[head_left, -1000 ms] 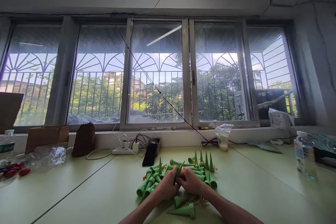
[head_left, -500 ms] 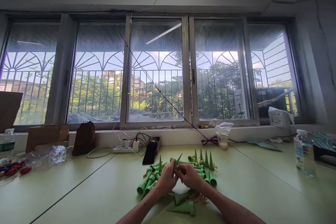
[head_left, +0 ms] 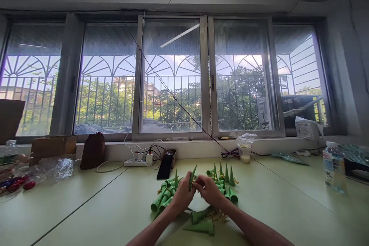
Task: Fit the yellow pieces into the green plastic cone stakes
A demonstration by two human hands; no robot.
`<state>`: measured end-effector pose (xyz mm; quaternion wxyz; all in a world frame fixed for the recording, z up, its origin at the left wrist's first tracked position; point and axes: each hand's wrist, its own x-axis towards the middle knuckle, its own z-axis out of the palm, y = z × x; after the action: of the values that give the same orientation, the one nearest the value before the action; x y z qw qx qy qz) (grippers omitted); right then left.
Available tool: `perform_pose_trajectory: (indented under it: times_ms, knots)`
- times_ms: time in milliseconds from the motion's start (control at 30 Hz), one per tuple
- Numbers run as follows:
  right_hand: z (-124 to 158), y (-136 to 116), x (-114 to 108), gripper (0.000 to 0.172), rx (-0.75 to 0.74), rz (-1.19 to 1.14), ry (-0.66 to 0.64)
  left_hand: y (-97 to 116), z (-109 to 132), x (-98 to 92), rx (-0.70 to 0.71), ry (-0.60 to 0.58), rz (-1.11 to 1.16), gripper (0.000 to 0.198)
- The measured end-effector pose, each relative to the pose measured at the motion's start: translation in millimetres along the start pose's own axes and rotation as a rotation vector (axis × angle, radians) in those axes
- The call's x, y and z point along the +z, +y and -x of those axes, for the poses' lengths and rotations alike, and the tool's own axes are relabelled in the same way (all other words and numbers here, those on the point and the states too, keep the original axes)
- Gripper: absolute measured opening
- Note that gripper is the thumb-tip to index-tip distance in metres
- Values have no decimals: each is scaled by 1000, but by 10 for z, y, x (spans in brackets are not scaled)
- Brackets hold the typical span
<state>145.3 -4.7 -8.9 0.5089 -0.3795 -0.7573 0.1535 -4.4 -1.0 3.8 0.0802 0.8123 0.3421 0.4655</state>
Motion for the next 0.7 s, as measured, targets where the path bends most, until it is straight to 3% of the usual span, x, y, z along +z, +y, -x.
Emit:
perform_pose_trajectory:
  times_ms: [700]
  knots:
    - [-5,21,-11,21,-53,0,-11,-37,-11,26,-8,-9,-42,12]
